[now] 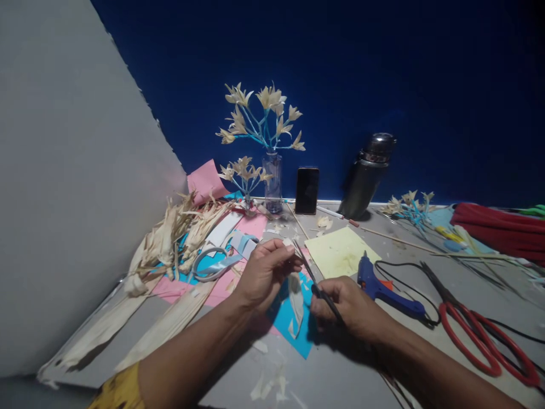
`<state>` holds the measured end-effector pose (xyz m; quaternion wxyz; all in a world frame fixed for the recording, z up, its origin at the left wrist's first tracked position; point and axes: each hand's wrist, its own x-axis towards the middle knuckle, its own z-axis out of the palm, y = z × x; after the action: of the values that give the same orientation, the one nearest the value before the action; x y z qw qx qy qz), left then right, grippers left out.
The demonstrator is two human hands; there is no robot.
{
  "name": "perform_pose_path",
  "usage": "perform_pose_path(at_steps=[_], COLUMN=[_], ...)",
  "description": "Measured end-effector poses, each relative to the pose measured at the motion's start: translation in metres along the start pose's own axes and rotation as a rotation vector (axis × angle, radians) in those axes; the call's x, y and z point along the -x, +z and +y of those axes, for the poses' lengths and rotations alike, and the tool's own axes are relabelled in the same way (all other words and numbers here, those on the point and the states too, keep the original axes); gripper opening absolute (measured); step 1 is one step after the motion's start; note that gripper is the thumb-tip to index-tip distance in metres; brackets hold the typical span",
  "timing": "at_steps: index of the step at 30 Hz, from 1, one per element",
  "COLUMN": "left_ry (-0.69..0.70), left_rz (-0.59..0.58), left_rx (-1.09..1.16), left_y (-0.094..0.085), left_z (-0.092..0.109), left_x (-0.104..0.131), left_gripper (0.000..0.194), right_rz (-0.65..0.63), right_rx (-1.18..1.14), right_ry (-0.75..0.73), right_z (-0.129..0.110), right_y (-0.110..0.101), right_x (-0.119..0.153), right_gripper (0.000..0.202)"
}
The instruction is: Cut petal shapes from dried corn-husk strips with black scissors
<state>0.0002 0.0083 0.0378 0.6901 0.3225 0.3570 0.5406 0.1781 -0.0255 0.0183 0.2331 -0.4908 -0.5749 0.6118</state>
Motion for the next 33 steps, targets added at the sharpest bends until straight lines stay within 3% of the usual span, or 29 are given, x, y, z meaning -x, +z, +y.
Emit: perform_pose_path(at_steps=[11,14,19,33], left_ry=[0.004,-0.01,-0.014,-0.008], left_rz=[-0.008,-0.025,-0.015,-0.024], left_rx=[-0.023,-0.039,-0.043,-0.079], left_y=[0.001,0.0,-0.002,-0.002], left_z=[0.003,0.003,0.002,0.006], left_x=[0.002,0.002,0.0,0.0], left_gripper=[0.029,0.029,0.027,0.025], right_rz=[-0.081,-0.086,-0.127,-0.043], right_rx=[-0.058,-0.021,-0.009,-0.082], right_ry=[0.031,-0.048,-0.138,-0.053], right_z=[0.008,0.003,0.001,0.007], right_y=[0.003,0.001,-0.002,0.004], right_x=[-0.001,0.0,0.001,0.0], right_gripper=[0.036,0.034,0.049,0.053])
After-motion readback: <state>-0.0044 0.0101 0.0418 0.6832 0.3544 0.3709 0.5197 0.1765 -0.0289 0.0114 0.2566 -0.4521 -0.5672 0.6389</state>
